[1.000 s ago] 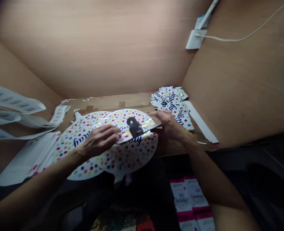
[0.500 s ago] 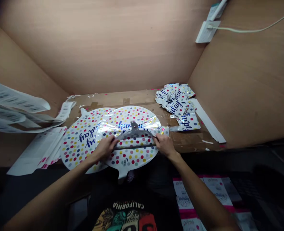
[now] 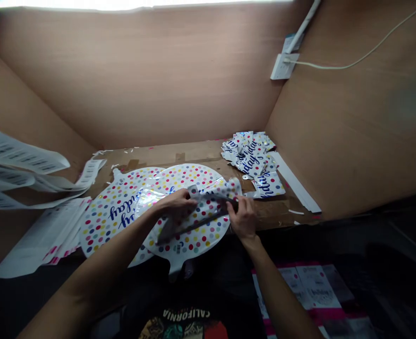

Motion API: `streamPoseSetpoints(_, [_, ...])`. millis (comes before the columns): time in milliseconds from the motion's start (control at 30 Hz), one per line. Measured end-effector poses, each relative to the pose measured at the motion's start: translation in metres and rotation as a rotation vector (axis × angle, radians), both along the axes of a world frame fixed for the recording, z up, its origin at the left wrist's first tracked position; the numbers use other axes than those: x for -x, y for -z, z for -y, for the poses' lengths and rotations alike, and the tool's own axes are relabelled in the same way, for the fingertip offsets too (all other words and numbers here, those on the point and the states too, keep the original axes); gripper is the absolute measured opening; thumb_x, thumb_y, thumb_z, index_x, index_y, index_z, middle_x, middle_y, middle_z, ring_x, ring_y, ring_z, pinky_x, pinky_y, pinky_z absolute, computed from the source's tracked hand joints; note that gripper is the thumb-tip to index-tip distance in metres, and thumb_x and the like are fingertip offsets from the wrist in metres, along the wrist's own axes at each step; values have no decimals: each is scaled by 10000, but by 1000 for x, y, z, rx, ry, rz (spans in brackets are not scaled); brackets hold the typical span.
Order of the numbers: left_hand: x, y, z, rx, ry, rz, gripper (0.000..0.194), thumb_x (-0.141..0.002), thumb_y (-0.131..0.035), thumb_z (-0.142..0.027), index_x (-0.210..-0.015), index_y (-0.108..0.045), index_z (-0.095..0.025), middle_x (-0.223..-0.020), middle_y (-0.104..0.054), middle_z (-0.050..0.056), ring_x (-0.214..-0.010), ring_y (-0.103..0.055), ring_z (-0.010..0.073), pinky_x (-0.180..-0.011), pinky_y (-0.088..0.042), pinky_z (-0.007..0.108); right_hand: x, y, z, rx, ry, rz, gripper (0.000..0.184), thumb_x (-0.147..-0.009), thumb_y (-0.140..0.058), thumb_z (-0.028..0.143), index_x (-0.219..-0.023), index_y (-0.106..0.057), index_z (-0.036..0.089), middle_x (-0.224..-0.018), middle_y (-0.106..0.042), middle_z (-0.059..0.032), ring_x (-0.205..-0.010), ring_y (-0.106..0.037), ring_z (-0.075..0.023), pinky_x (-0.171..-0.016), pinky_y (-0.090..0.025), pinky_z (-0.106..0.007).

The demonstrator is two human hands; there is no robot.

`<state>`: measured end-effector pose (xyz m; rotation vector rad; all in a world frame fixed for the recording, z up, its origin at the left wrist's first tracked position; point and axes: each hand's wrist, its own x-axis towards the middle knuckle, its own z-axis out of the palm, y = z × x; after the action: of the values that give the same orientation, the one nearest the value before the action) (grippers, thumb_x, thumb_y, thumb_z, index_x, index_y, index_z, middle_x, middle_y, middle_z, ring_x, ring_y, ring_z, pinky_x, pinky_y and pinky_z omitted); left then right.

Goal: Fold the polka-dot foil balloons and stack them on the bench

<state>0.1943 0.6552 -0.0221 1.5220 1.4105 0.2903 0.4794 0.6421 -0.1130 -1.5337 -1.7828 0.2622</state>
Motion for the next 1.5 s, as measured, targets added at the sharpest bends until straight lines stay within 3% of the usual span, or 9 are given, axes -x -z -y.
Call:
streamPoseSetpoints(100, [2,3,28,-47,-256,433,356,-784,-787,-456,-903,-718,-128,-884,-748,84,-774,-693,215,-688,-542,287,19,-5,7,190,-11,-563,599,-891,-662,613,-1276,-578,163,-1234,-669,-187,-1114,-652,-314,-910,-554,-449])
streamPoseSetpoints(233, [-7,16,57,-62,-509,717,399,-743,-853,-401,-995,-714,-125,-951,-740,92,-855,-693,222,-789,-576,339,55,-23,11,842,-509,-1086,548,-816,-783,552,-1225,-632,221,-1018,-749,-79,-832,-712,-237,-682,-572,-338])
streamPoseSetpoints(400, [-15,24,71,-81,-638,807,144,-704,-735,-212,-817,-667,-152,-658,-596,-18,-570,-544,114,-567,-453,241,68,-33,7,869,-511,-1350,321,-694,-864,322,-959,-721,211,-865,-758,-18,-735,-690,-185,-717,-566,-311])
streamPoseSetpoints(700, [-9,34,92,188,-679,902,407,-788,-756,-520,-1007,-662,-189,-751,-672,20,-566,-577,136,-535,-437,240,71,-13,-4,712,-486,-1150,55,-638,-622,215,-608,-659,186,-670,-640,10,-578,-522,-109,-555,-426,-228])
streamPoseSetpoints(833, [-10,37,112,130,-458,647,406,-721,-874,-404,-966,-702,-131,-844,-728,66,-688,-645,168,-610,-486,252,63,-21,-2,852,-490,-1179,245,-790,-686,360,-1005,-705,244,-777,-677,18,-633,-593,-140,-582,-491,-252])
streamPoseSetpoints(967, [-18,38,121,33,-547,652,399,-771,-841,-420,-1004,-702,-128,-910,-747,77,-741,-667,183,-667,-519,273,54,-26,21,1118,-660,-1137,535,-798,-821,453,-1243,-586,272,-823,-682,15,-611,-611,-147,-576,-526,-279])
streamPoseSetpoints(1100, [-20,41,124,41,-558,868,506,-794,-820,-392,-1234,-688,-181,-1013,-759,84,-817,-702,208,-749,-556,312,53,-22,41,1047,-651,-1189,417,-751,-863,368,-1084,-660,220,-828,-711,-12,-672,-643,-155,-657,-529,-278])
streamPoseSetpoints(1300, [1,30,120,94,-463,805,272,-798,-725,-399,-836,-765,-132,-693,-663,71,-617,-618,171,-618,-515,300,45,-28,30,860,-525,-1091,113,-695,-758,279,-685,-686,192,-644,-632,-4,-601,-563,-143,-594,-464,-261])
streamPoseSetpoints(1500, [-11,10,119,-406,-230,322,695,-675,-889,-276,-1332,-662,-243,-1325,-639,140,-1163,-626,306,-834,-581,355,59,-30,33,971,-539,-1137,416,-808,-785,534,-1096,-671,256,-816,-705,-1,-646,-635,-173,-638,-540,-303])
